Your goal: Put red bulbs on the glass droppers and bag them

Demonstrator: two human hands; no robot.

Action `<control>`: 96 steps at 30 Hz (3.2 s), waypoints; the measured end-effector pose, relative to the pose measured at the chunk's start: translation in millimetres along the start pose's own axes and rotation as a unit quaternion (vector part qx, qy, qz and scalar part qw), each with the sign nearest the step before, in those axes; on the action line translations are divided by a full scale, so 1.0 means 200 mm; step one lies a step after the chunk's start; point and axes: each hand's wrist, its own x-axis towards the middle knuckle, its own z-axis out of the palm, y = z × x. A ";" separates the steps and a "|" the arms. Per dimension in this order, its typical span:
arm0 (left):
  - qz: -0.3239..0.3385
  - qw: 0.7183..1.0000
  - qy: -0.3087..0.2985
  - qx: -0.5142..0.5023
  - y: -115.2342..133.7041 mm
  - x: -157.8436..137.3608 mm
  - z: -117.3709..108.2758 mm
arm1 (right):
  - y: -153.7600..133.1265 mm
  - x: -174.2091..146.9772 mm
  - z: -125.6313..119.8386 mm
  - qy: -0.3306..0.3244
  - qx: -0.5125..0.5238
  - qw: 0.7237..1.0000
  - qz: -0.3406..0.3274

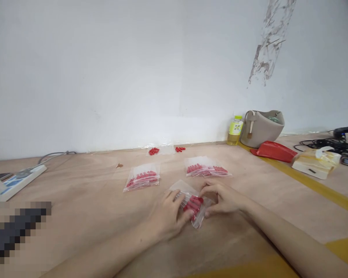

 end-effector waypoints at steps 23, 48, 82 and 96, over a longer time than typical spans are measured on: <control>0.016 0.992 0.114 -0.058 -0.36 0.09 0.09 | 0.20 0.26 0.19 0.145 -0.325 0.924 -0.138; 0.212 0.938 0.159 0.223 -0.45 0.11 0.07 | 0.21 0.27 0.18 0.196 -0.395 0.873 -0.206; 0.216 0.927 0.222 0.212 -0.42 0.12 0.05 | 0.05 0.46 0.36 0.218 -0.432 0.825 -0.293; 0.199 0.932 0.255 0.166 -0.47 0.09 0.03 | 0.11 0.42 0.30 0.219 -0.446 0.823 -0.275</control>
